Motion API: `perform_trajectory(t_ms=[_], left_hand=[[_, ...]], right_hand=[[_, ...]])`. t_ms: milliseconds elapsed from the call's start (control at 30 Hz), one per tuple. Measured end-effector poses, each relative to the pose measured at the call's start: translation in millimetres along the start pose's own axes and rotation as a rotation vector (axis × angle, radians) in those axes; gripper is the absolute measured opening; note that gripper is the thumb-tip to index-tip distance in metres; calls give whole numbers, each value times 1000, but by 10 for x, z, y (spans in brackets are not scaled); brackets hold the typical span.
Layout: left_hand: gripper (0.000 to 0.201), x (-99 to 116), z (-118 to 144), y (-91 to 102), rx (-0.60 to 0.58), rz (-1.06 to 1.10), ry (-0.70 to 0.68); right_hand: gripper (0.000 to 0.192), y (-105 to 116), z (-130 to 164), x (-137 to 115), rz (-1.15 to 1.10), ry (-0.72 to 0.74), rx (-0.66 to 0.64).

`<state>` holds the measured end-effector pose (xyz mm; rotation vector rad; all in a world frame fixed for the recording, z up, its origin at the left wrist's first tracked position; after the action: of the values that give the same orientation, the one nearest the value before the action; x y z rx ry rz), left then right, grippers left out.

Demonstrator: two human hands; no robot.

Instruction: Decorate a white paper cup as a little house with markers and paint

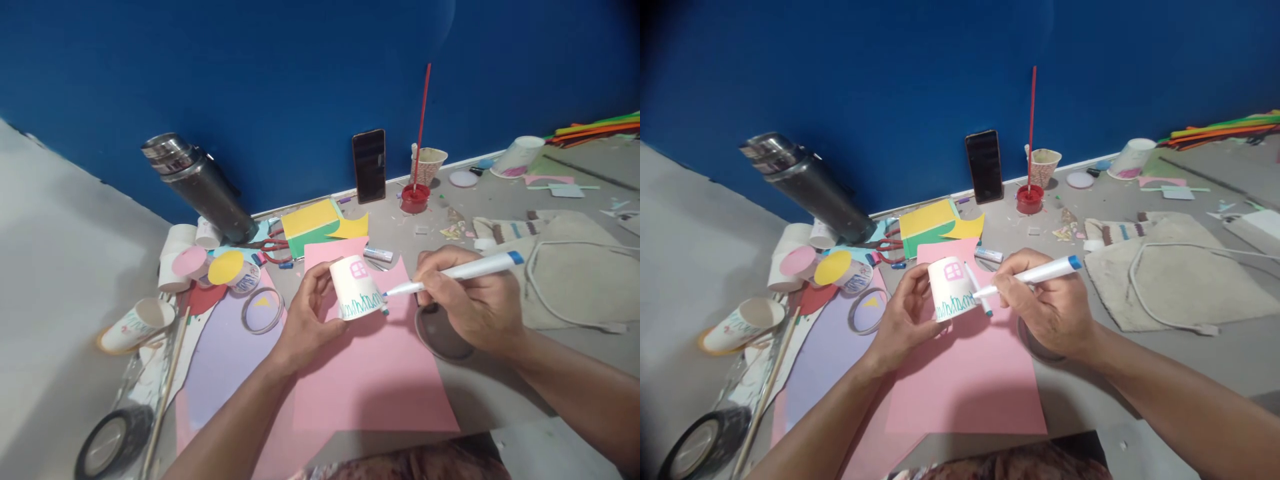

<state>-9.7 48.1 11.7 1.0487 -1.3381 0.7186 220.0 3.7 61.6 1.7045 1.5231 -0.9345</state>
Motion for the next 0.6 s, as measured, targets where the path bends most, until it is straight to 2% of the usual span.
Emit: perform_trajectory(t_ms=[300, 600], left_hand=[[79, -44, 9, -4, -17, 59, 53], [75, -9, 5, -10, -7, 74, 27]], right_hand=[[18, -17, 13, -13, 9, 10, -73], [19, -56, -8, -42, 30, -6, -127]])
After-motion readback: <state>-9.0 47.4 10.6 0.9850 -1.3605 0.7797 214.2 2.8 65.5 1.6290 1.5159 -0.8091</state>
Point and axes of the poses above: each hand's wrist, its own z-axis away from the middle knuckle, its own y-axis out of the back of the hand, x = y × z, the point moved 3 cm from there along -z, towards the middle knuckle, and after that the axes turned 12 degrees about -z, right-handed, at the moved point
